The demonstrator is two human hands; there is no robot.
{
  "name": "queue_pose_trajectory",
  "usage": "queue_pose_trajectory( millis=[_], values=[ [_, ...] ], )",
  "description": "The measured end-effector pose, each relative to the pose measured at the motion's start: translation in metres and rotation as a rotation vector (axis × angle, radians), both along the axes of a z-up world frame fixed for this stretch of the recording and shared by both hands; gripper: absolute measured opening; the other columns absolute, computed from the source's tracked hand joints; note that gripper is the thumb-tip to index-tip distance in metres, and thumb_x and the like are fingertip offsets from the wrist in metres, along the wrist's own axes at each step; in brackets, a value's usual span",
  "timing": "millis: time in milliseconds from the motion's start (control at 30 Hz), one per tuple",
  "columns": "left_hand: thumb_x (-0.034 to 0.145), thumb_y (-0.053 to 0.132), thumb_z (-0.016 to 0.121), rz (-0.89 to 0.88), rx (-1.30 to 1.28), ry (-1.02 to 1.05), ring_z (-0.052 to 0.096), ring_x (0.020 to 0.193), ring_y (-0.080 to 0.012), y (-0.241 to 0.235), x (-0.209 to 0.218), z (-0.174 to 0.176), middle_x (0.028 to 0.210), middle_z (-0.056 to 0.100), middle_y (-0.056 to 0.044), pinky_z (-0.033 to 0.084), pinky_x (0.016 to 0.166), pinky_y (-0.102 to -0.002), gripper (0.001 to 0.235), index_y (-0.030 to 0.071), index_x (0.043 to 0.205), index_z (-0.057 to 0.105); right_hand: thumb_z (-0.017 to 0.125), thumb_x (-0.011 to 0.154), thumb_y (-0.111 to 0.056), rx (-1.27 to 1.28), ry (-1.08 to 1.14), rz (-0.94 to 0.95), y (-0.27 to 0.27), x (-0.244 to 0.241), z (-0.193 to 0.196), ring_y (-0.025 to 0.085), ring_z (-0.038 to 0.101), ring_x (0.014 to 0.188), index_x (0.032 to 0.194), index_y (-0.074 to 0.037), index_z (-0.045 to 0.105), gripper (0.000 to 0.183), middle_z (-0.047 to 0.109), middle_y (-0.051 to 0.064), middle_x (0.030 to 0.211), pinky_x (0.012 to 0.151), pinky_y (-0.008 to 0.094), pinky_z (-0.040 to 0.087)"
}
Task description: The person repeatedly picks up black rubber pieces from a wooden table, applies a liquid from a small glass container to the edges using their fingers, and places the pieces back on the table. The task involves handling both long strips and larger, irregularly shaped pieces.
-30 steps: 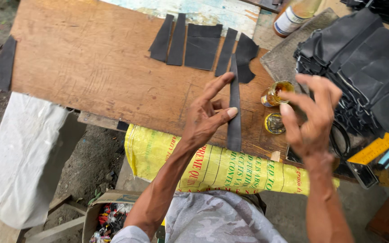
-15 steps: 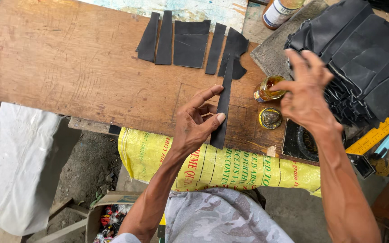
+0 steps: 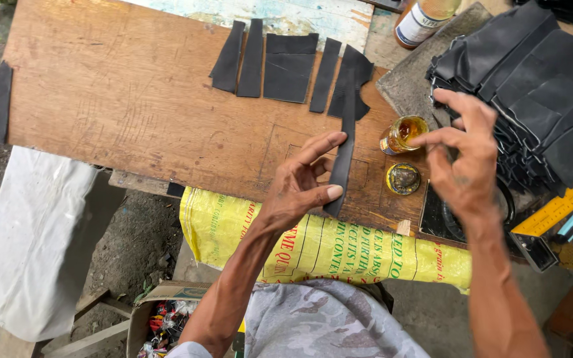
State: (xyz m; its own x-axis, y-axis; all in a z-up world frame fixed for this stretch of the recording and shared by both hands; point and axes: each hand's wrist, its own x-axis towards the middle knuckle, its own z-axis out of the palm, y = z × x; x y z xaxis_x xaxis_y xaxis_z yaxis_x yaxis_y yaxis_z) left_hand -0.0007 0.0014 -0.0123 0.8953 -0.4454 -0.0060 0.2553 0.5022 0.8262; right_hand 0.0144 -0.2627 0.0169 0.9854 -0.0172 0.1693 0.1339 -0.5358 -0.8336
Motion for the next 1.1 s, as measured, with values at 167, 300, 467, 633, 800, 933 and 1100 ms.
queue_pose_trajectory(
  millis=[167, 300, 467, 633, 800, 933, 1100],
  values=[
    [0.084, 0.004, 0.082, -0.066, -0.134, -0.003, 0.055, 0.124, -0.0152, -0.016, 0.002, 0.005, 0.162, 0.032, -0.004, 0.057, 0.104, -0.029, 0.091, -0.003, 0.16, 0.033, 0.057, 0.106, -0.022, 0.306, -0.194, 0.031, 0.074, -0.045, -0.013, 0.025, 0.043, 0.153, 0.147, -0.006, 0.055, 0.044, 0.046, 0.01, 0.162, 0.127, 0.041, 0.041],
    [0.086, 0.003, 0.081, -0.068, -0.098, -0.023, 0.054, 0.122, -0.0155, -0.019, 0.002, 0.008, 0.165, 0.031, -0.005, 0.056, 0.106, -0.03, 0.092, -0.002, 0.163, 0.03, 0.049, 0.112, -0.025, 0.312, -0.158, 0.027, 0.082, -0.053, -0.018, 0.024, 0.04, 0.154, 0.154, -0.004, 0.048, 0.048, 0.045, 0.011, 0.163, 0.128, 0.039, 0.034],
    [0.089, 0.001, 0.079, -0.048, -0.072, -0.055, 0.054, 0.112, -0.013, -0.017, 0.002, 0.01, 0.168, 0.027, -0.005, 0.057, 0.106, -0.03, 0.09, 0.0, 0.165, 0.029, 0.047, 0.112, -0.026, 0.168, -0.233, 0.048, 0.084, -0.057, -0.015, 0.027, 0.042, 0.151, 0.152, -0.004, 0.052, 0.045, 0.05, 0.012, 0.16, 0.129, 0.041, 0.032],
    [0.09, 0.006, 0.078, -0.026, 0.025, -0.093, 0.054, 0.102, -0.0105, -0.012, 0.007, 0.009, 0.172, 0.02, -0.005, 0.056, 0.088, -0.026, 0.089, 0.002, 0.164, 0.029, 0.044, 0.111, -0.028, -0.055, -0.398, 0.031, 0.087, -0.06, -0.012, 0.03, 0.046, 0.141, 0.142, -0.009, 0.062, 0.041, 0.055, 0.01, 0.153, 0.124, 0.041, 0.035],
    [0.091, 0.005, 0.078, -0.085, 0.013, -0.162, 0.057, 0.109, -0.0121, -0.009, 0.005, 0.01, 0.175, 0.014, -0.005, 0.057, 0.09, -0.026, 0.094, 0.005, 0.167, 0.023, 0.037, 0.112, -0.033, -0.021, -0.335, 0.053, 0.082, -0.052, -0.008, 0.035, 0.041, 0.145, 0.144, 0.002, 0.057, 0.051, 0.05, 0.02, 0.153, 0.126, 0.047, 0.03],
    [0.091, 0.003, 0.077, -0.045, -0.043, -0.137, 0.061, 0.112, -0.0158, -0.005, 0.01, 0.011, 0.175, 0.011, -0.006, 0.063, 0.087, -0.031, 0.094, 0.003, 0.166, 0.021, 0.038, 0.111, -0.03, -0.098, -0.467, 0.051, 0.088, -0.056, -0.008, 0.034, 0.044, 0.142, 0.133, -0.002, 0.066, 0.046, 0.057, 0.018, 0.146, 0.124, 0.047, 0.034],
    [0.09, 0.002, 0.077, -0.02, -0.062, -0.124, 0.063, 0.112, -0.0177, -0.003, 0.012, 0.009, 0.175, 0.009, -0.006, 0.065, 0.085, -0.033, 0.095, 0.001, 0.166, 0.019, 0.044, 0.11, -0.031, -0.122, -0.499, 0.026, 0.09, -0.063, -0.012, 0.034, 0.044, 0.141, 0.131, -0.002, 0.069, 0.044, 0.058, 0.019, 0.145, 0.123, 0.048, 0.035]
  ],
)
